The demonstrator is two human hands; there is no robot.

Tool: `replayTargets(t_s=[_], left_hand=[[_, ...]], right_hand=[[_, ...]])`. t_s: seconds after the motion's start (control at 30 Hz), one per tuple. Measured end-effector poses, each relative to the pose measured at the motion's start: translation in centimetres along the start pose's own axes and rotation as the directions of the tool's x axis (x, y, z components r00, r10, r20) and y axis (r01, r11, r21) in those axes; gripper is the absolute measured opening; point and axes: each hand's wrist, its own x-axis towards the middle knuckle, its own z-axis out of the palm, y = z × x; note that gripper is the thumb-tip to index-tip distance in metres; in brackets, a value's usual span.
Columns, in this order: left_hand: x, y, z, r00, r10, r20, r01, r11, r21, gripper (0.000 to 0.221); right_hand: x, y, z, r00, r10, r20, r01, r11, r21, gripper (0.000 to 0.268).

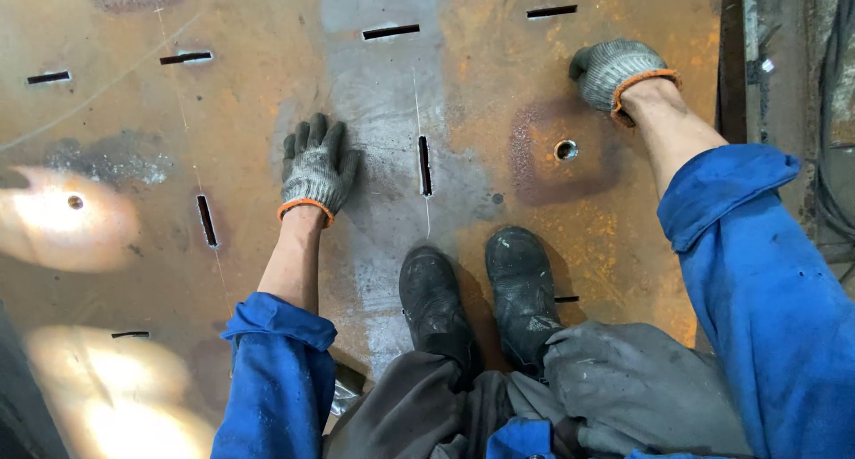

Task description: Inspecting and aligning a large slotted metal plate on a production floor.

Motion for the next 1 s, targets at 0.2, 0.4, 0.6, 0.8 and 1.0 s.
replayTargets(t_s=[0.2, 0.4, 0.6, 0.8, 1.0], left_hand=[[0.0, 0.0, 0.0, 1.000, 0.009, -0.007, -0.009, 1.000, 0.006, 0.060], [-0.1, 0.0, 0.0, 1.000, 0.020, -0.022, -0.020, 1.000, 0.012, 0.060], [-0.2, 0.4, -0.4, 1.000, 0.000, -0.011, 0.000, 1.000, -0.002, 0.060], [-0.1, -0.1, 0.3, 1.000, 0.009, -0.024, -0.009, 1.000, -0.006, 0.061], [0.0, 0.0, 0.1, 1.000, -0.002, -0.014, 0.002, 1.000, 0.003, 0.061]], right_hand=[[-0.4, -0.5, -0.6, 0.999, -0.015, 0.034, 0.014, 0.999, 0.035, 0.044], [-0.7, -0.7, -0.8, 0.996, 0.058, 0.069, -0.063, 0.995, 0.081, 0.051], [-0.9, -0.7, -1.1, 0.999, 0.010, 0.048, -0.014, 0.996, 0.084, 0.043], [-0.8, -0.8, -1.3, 0.998, 0.025, 0.057, -0.028, 0.998, 0.063, 0.040], [0.7, 0.1, 0.1, 0.999, -0.020, 0.032, 0.020, 1.000, -0.016, 0.037]])
